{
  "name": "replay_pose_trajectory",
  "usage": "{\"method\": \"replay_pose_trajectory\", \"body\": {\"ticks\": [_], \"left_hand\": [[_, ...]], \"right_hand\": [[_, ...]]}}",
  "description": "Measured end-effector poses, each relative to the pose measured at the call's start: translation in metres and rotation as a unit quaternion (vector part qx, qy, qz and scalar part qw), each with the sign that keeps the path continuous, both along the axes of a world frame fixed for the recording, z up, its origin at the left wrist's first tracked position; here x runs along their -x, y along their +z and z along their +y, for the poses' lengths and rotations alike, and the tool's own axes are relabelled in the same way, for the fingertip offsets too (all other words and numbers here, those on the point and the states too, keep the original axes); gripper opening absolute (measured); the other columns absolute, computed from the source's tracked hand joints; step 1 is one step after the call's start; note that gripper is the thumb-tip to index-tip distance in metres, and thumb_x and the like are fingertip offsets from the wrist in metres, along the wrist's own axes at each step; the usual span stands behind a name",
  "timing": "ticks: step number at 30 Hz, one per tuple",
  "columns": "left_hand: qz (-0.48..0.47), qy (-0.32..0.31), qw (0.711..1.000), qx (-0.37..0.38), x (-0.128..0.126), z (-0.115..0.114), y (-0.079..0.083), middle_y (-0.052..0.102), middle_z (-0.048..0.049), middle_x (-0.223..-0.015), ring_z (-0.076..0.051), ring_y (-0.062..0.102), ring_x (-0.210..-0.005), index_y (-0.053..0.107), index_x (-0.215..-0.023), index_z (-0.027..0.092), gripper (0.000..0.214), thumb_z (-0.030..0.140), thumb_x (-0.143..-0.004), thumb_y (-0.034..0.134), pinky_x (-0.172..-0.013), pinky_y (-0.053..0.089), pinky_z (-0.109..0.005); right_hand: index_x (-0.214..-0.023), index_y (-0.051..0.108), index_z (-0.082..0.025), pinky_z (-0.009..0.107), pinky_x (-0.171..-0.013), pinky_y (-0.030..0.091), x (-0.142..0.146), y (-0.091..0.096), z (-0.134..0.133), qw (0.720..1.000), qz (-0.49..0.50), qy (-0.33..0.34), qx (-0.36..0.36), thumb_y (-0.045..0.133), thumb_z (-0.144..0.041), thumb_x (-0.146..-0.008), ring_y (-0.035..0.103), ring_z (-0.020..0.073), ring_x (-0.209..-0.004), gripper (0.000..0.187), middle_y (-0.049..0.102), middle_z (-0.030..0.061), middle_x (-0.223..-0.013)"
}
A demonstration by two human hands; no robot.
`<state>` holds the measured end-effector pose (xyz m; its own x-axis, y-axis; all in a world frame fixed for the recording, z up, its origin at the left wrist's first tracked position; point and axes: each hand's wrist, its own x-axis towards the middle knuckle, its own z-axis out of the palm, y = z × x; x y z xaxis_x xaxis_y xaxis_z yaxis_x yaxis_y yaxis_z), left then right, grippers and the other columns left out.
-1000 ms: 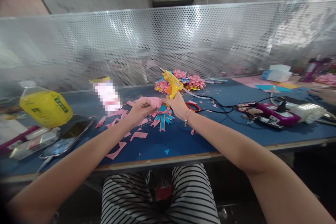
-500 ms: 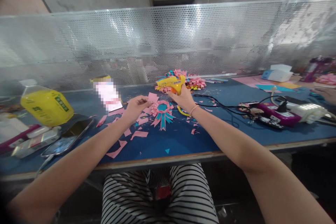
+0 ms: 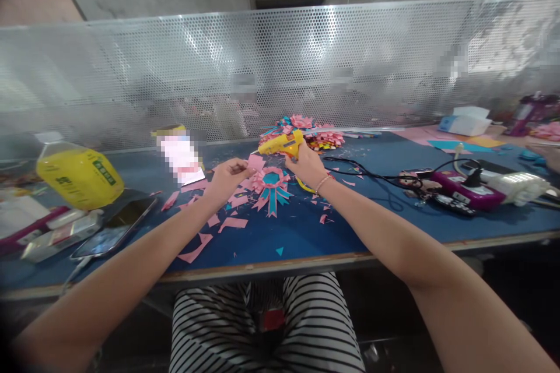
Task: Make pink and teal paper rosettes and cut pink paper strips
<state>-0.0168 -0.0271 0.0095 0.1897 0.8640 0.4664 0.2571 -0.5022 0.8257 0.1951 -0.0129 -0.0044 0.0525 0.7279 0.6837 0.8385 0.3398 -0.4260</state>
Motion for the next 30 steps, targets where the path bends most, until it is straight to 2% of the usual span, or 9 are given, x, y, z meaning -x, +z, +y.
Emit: {"method": "replay_pose_trajectory", "body": {"ticks": [6,11,19,30], "left_hand": [[-0.017,0.003,1.0,0.006,-0.0006,-0.0013,-0.0001,0.055,0.0017,-0.059,-0.01,0.051,-0.056,0.054,-0.062,0.018,0.016,0.027,-0.062,0.067,-0.059,0.043,-0.026],[-0.02,-0.001,1.0,-0.002,0.0004,0.0011,-0.0012,0.056,0.0014,-0.059,-0.01,0.051,-0.056,0.055,-0.063,0.018,0.014,0.025,-0.062,0.068,-0.058,0.042,-0.025],[-0.023,0.01,1.0,-0.01,0.002,-0.0027,0.0042,0.058,0.001,-0.06,-0.01,0.053,-0.057,0.055,-0.063,0.018,0.013,0.024,-0.063,0.067,-0.059,0.043,-0.025],[-0.031,0.026,0.999,-0.016,0.0057,-0.0028,0.0085,0.057,0.0008,-0.06,-0.011,0.053,-0.058,0.055,-0.063,0.018,0.015,0.025,-0.061,0.068,-0.058,0.042,-0.025]], "right_hand": [[-0.089,0.043,-0.016,0.038,-0.066,0.043,-0.0027,-0.0021,0.0024,1.0,-0.006,0.017,-0.003,0.047,-0.035,-0.073,0.057,0.0282,-0.076,0.026,0.059,0.0133,-0.08],[-0.087,0.044,-0.018,0.036,-0.063,0.043,-0.0047,-0.0027,0.0033,1.0,-0.004,0.016,-0.007,0.048,-0.036,-0.072,0.056,0.0265,-0.073,0.024,0.058,0.0106,-0.076],[-0.086,0.043,-0.017,0.036,-0.063,0.042,-0.0066,-0.0026,0.0044,1.0,-0.013,0.014,0.003,0.046,-0.032,-0.072,0.056,0.0267,-0.073,0.021,0.059,0.0118,-0.077],[-0.088,0.043,-0.017,0.035,-0.061,0.042,-0.01,-0.0049,0.0074,0.999,-0.024,0.006,-0.023,0.046,-0.032,-0.073,0.056,0.0262,-0.071,0.022,0.06,0.0118,-0.077]]}}
